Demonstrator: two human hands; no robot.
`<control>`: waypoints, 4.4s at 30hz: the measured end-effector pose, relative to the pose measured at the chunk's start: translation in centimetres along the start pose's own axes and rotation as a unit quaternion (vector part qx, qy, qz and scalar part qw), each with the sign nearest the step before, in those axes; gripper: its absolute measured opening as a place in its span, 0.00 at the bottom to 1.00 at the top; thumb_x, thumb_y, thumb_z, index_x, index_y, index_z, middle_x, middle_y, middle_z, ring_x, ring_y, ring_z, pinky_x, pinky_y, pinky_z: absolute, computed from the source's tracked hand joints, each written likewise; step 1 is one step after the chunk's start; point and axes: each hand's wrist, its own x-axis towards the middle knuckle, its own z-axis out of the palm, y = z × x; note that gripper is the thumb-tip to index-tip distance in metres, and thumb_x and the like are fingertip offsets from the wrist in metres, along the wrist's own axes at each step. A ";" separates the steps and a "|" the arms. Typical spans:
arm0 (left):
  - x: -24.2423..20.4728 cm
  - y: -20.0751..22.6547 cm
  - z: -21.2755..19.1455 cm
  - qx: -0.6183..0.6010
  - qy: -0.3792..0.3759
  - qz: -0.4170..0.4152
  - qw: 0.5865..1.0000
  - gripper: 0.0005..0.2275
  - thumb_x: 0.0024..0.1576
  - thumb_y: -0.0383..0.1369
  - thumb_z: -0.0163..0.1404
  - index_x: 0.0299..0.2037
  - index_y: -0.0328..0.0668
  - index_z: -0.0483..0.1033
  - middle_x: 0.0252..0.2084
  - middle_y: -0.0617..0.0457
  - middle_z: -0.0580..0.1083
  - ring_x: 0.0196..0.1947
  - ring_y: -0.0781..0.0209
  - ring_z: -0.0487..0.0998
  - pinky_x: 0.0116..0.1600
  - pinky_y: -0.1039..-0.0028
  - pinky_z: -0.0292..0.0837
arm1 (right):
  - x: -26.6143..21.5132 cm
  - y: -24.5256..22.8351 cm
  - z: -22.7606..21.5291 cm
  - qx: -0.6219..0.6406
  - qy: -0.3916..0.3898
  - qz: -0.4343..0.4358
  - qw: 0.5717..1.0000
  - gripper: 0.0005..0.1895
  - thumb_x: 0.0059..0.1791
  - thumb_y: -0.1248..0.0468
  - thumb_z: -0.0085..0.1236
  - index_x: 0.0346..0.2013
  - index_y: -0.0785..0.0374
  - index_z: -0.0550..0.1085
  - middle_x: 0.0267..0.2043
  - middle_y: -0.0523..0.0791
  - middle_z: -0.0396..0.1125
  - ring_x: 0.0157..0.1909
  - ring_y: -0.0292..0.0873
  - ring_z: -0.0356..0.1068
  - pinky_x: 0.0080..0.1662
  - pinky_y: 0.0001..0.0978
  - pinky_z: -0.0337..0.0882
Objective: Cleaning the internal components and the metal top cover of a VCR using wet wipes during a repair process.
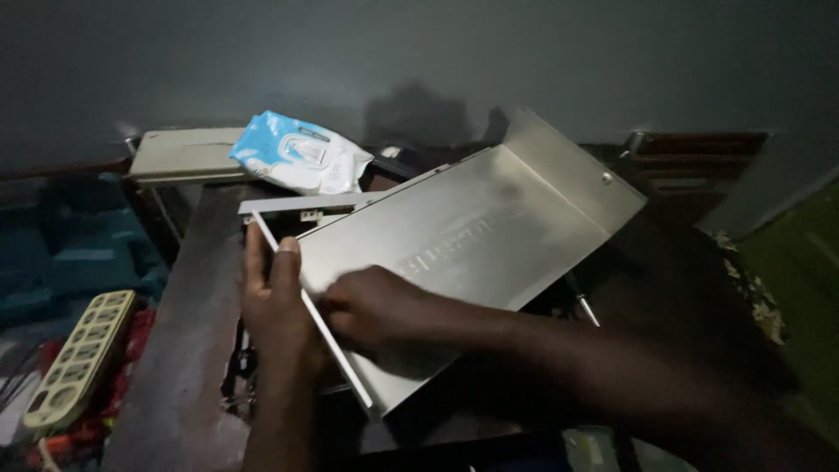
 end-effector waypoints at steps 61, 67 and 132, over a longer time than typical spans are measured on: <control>-1.1 3.1 0.2 -0.045 -0.053 -0.133 0.989 0.31 0.57 0.47 0.49 0.75 0.66 0.65 0.78 0.53 0.66 0.67 0.56 0.73 0.49 0.63 0.79 | -10.8 -4.2 -2.4 0.085 -0.050 -0.030 0.995 0.06 0.48 0.59 0.60 0.34 0.53 0.82 0.37 0.38 0.77 0.41 0.41 0.75 0.45 0.36 0.69; -0.2 1.4 0.0 -0.072 -0.062 -0.116 0.989 0.31 0.58 0.46 0.48 0.76 0.63 0.64 0.69 0.54 0.74 0.59 0.63 0.77 0.39 0.72 0.78 | -9.1 -5.0 -1.9 -0.061 -0.078 0.045 0.994 0.13 0.45 0.62 0.51 0.34 0.51 0.84 0.40 0.42 0.76 0.44 0.48 0.75 0.39 0.46 0.72; -1.8 3.5 1.4 0.007 -0.058 -0.123 0.991 0.28 0.62 0.39 0.45 0.77 0.69 0.65 0.54 0.55 0.75 0.44 0.59 0.76 0.31 0.59 0.84 | -14.9 -2.2 1.8 -0.077 0.175 -0.100 0.976 0.13 0.58 0.58 0.52 0.33 0.60 0.75 0.38 0.52 0.65 0.38 0.61 0.65 0.37 0.60 0.61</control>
